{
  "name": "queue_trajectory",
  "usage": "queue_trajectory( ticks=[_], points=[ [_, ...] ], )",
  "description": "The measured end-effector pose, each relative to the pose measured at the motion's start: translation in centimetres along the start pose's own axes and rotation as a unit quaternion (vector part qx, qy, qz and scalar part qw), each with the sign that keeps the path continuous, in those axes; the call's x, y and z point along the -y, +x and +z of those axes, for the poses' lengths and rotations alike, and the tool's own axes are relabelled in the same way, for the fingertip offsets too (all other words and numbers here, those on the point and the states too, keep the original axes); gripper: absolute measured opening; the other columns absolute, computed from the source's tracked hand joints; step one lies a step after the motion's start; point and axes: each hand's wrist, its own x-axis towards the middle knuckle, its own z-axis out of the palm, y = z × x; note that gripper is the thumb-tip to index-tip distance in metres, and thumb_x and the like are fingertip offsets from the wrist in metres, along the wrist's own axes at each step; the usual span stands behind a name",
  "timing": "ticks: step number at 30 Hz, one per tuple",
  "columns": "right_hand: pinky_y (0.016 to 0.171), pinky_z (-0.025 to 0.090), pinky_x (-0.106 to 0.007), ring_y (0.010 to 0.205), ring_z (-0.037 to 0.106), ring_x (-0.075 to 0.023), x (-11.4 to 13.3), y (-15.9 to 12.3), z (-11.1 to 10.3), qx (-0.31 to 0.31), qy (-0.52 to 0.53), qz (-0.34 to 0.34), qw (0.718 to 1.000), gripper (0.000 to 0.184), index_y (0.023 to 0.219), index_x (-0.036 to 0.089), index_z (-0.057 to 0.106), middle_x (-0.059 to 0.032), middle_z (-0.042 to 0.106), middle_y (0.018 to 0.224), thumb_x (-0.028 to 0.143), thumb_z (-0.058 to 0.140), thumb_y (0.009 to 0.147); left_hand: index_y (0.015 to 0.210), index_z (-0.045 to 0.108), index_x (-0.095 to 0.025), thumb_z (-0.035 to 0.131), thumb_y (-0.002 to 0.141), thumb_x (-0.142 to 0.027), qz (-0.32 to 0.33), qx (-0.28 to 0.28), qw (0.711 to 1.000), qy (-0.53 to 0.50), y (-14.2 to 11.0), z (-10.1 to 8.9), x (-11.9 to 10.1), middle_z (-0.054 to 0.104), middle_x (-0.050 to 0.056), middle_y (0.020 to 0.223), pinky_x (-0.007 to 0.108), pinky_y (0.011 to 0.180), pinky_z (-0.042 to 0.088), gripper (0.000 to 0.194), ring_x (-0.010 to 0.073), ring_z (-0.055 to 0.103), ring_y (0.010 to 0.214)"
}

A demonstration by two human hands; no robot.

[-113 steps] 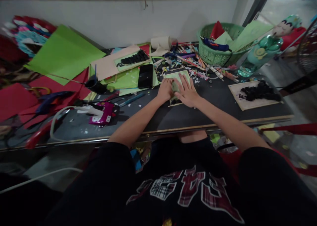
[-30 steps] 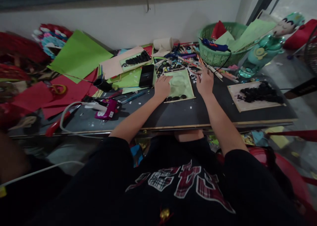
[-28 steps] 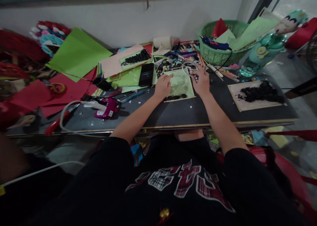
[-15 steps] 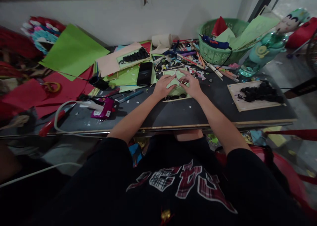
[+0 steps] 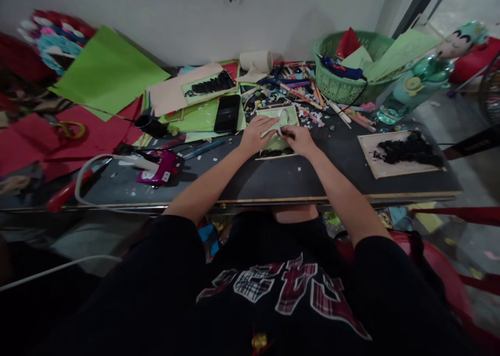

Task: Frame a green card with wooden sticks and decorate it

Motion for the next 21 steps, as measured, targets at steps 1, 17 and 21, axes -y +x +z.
queue_trajectory(
  ticks=[1, 17, 21],
  points=[
    [0.092, 0.058, -0.041, 0.089, 0.073, -0.0236, -0.08, 0.01, 0.07, 0.003, 0.006, 0.000, 1.000, 0.025, 0.096, 0.016, 0.075, -0.0076, 0.077, 0.093, 0.028, 0.059, 0.081, 0.141, 0.059, -0.022, 0.035, 0.107, -0.049, 0.008, 0.005, 1.000, -0.002, -0.01, -0.10, -0.10, 0.071, 0.011, 0.128, 0.043, 0.111, 0.047, 0.051, 0.0226, 0.063, 0.122],
    [0.091, 0.055, -0.040, 0.094, 0.071, -0.0253, 0.11, -0.28, 0.26, -0.003, -0.082, -0.040, 0.996, 0.036, 0.119, 0.019, 0.072, -0.0091, 0.077, 0.103, 0.034, 0.052, 0.092, 0.148, 0.051, -0.019, 0.034, 0.107, -0.047, 0.020, -0.003, 1.000, 0.018, -0.88, 0.09, -0.48, 0.071, 0.012, 0.126, 0.040, 0.109, 0.049, 0.053, 0.0234, 0.060, 0.124],
    [0.087, 0.053, -0.039, 0.089, 0.071, -0.0267, -0.01, -0.14, 0.27, -0.018, -0.093, -0.091, 0.991, 0.036, 0.099, 0.020, 0.073, -0.0101, 0.076, 0.093, 0.045, 0.047, 0.097, 0.138, 0.060, -0.017, 0.037, 0.107, -0.044, 0.036, -0.035, 0.999, 0.006, -0.84, -0.02, -0.69, 0.073, 0.014, 0.117, 0.040, 0.104, 0.051, 0.047, 0.0232, 0.063, 0.119]
  ],
)
